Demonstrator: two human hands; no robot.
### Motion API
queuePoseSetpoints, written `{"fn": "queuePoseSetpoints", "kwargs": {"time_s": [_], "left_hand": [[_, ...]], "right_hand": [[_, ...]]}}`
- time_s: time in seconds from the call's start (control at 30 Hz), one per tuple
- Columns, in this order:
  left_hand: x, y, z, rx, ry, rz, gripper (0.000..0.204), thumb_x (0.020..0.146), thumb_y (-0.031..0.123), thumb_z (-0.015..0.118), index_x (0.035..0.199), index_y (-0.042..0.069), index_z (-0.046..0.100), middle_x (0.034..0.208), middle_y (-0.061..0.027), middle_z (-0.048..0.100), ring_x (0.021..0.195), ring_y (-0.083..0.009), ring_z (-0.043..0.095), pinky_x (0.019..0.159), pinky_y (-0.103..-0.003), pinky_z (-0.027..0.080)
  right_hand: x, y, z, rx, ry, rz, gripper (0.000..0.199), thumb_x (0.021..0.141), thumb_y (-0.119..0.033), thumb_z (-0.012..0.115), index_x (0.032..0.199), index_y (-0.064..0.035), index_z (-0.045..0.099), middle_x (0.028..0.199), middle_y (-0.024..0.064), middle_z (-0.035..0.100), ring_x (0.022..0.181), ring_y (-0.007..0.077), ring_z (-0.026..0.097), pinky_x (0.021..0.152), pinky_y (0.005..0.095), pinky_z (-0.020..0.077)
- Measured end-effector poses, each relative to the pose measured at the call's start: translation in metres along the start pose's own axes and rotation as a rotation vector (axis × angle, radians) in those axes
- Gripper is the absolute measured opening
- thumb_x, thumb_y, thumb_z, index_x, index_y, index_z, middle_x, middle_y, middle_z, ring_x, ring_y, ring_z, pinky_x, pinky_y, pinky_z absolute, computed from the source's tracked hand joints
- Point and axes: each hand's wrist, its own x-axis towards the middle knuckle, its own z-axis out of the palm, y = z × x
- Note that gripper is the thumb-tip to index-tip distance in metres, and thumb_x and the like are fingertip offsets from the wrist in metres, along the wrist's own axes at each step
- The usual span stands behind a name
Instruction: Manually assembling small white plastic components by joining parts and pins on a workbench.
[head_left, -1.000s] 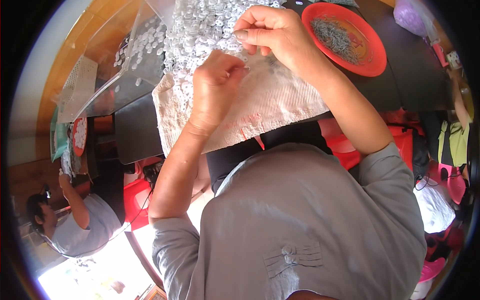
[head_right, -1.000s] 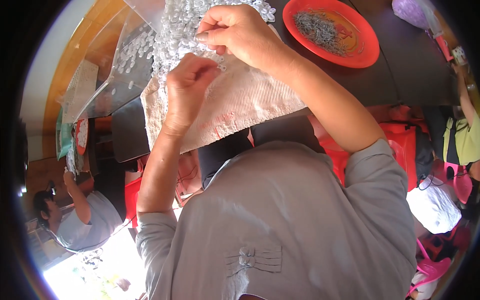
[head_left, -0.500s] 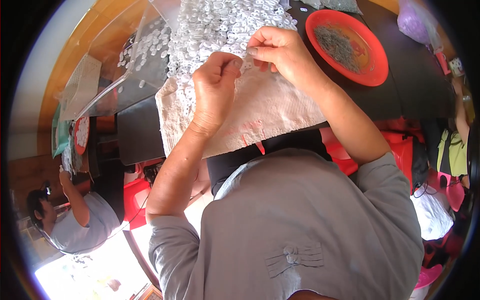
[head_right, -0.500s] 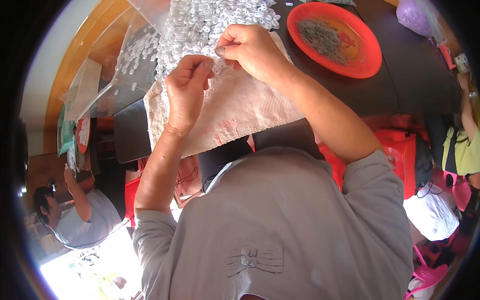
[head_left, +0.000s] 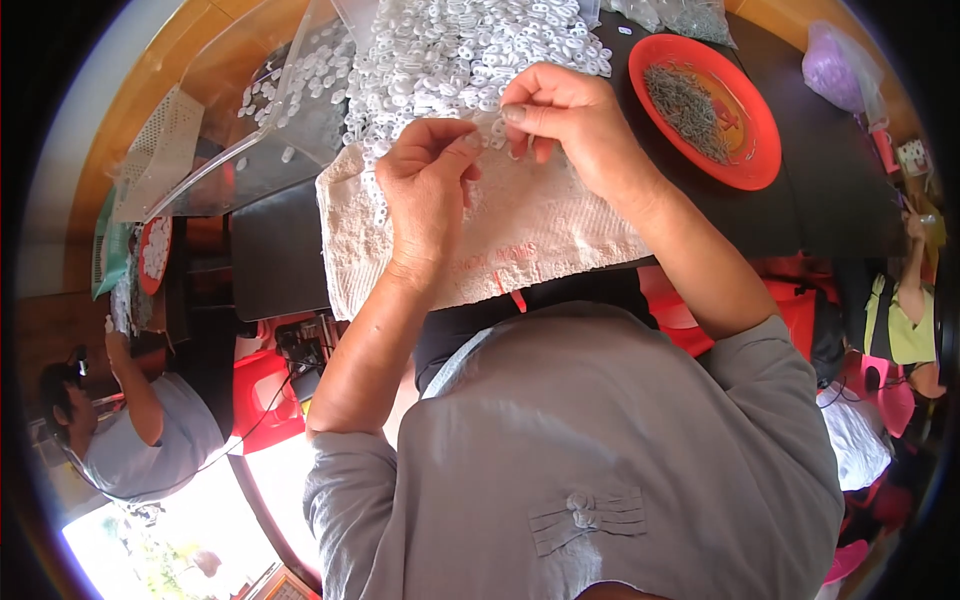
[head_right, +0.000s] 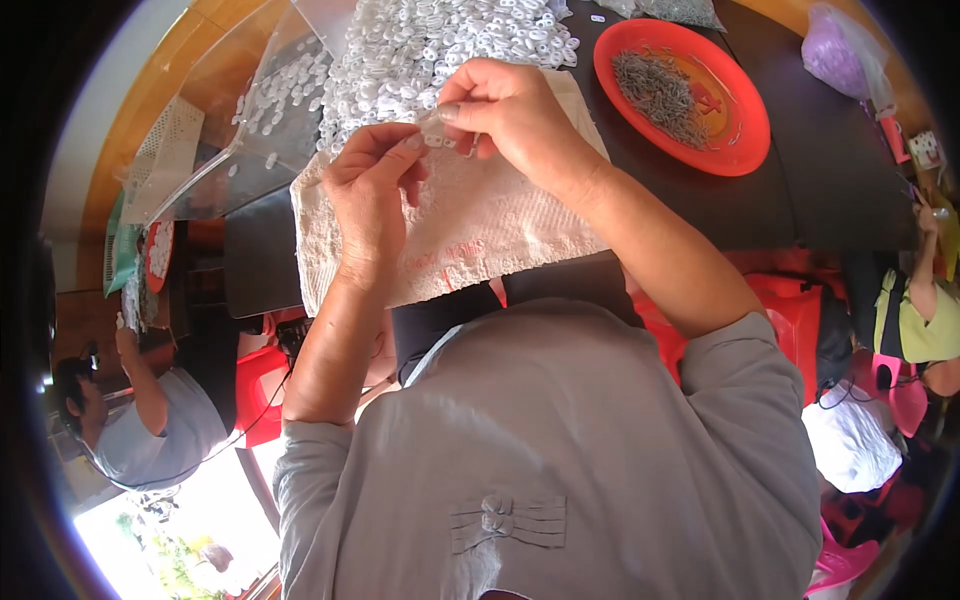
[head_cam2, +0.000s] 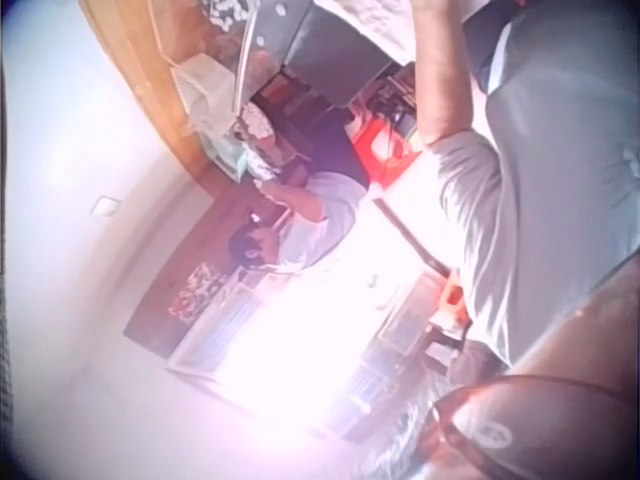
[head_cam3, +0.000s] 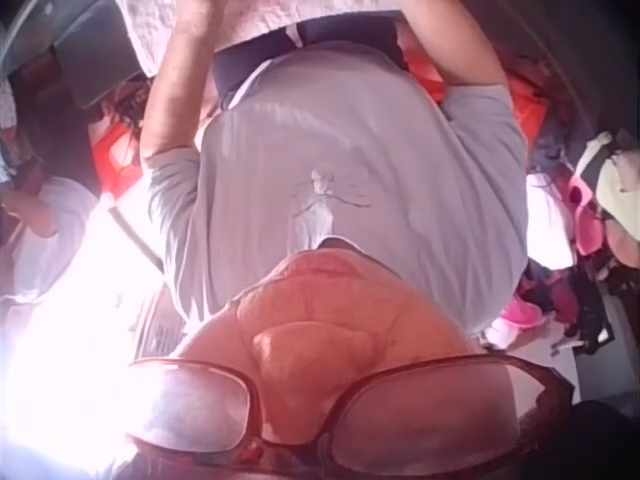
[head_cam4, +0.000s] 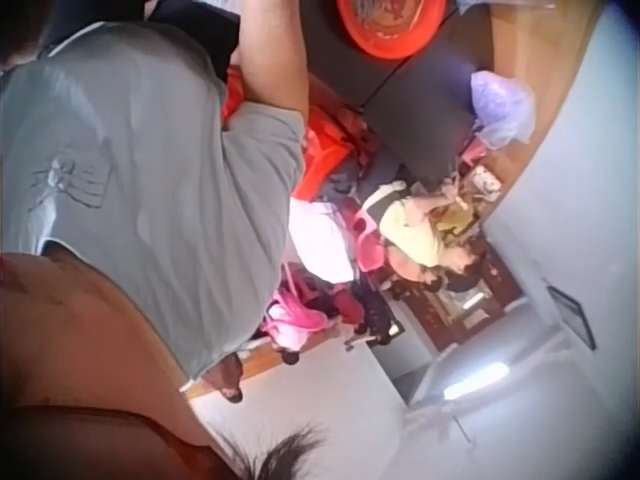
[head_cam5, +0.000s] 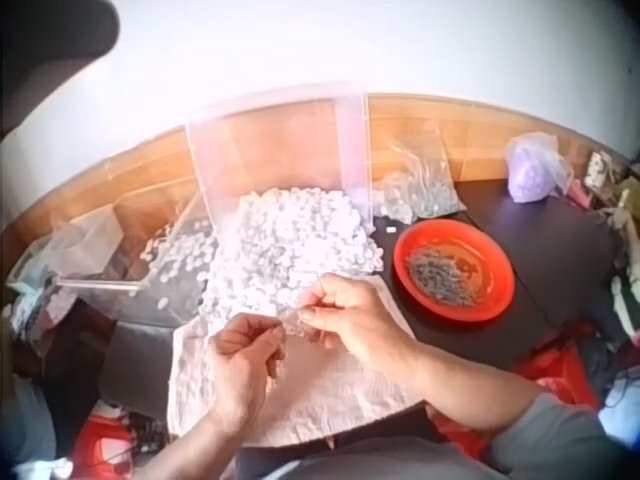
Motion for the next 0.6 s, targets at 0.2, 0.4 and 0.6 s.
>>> {"fn": "queuePoseSetpoints", "kwargs": {"time_s": [0.2,0.4,0.6], "left_hand": [[0.012,-0.01,-0.013,0.674,-0.034,0.499,0.005,0.079,0.005,0.067,0.082,0.001,0.067,0.075,-0.0086,0.064,0.062,-0.0193,0.06,0.058,-0.03,0.048],[0.025,-0.014,0.01,1.198,-0.226,0.718,0.009,0.077,0.006,0.067,0.086,0.006,0.067,0.078,-0.0103,0.06,0.072,-0.0262,0.063,0.063,-0.036,0.049],[0.025,-0.02,0.013,1.144,-0.282,0.717,0.011,0.075,0.004,0.066,0.086,0.006,0.066,0.081,-0.0095,0.063,0.069,-0.0277,0.063,0.063,-0.036,0.05]], "right_hand": [[0.0,-0.008,-0.007,-0.055,0.141,-0.001,0.009,0.088,-0.013,0.061,0.09,-0.0037,0.062,0.075,0.001,0.062,0.065,0.0079,0.057,0.055,0.0215,0.0388],[-0.001,-0.005,-0.007,-0.061,0.136,0.009,0.009,0.088,-0.013,0.062,0.09,-0.0046,0.064,0.072,0.0003,0.062,0.063,0.0074,0.056,0.056,0.0212,0.038],[-0.002,-0.009,-0.011,-0.051,0.151,0.004,0.009,0.087,-0.013,0.063,0.09,-0.0048,0.065,0.072,-0.0002,0.062,0.063,0.0067,0.056,0.055,0.0214,0.037]]}}
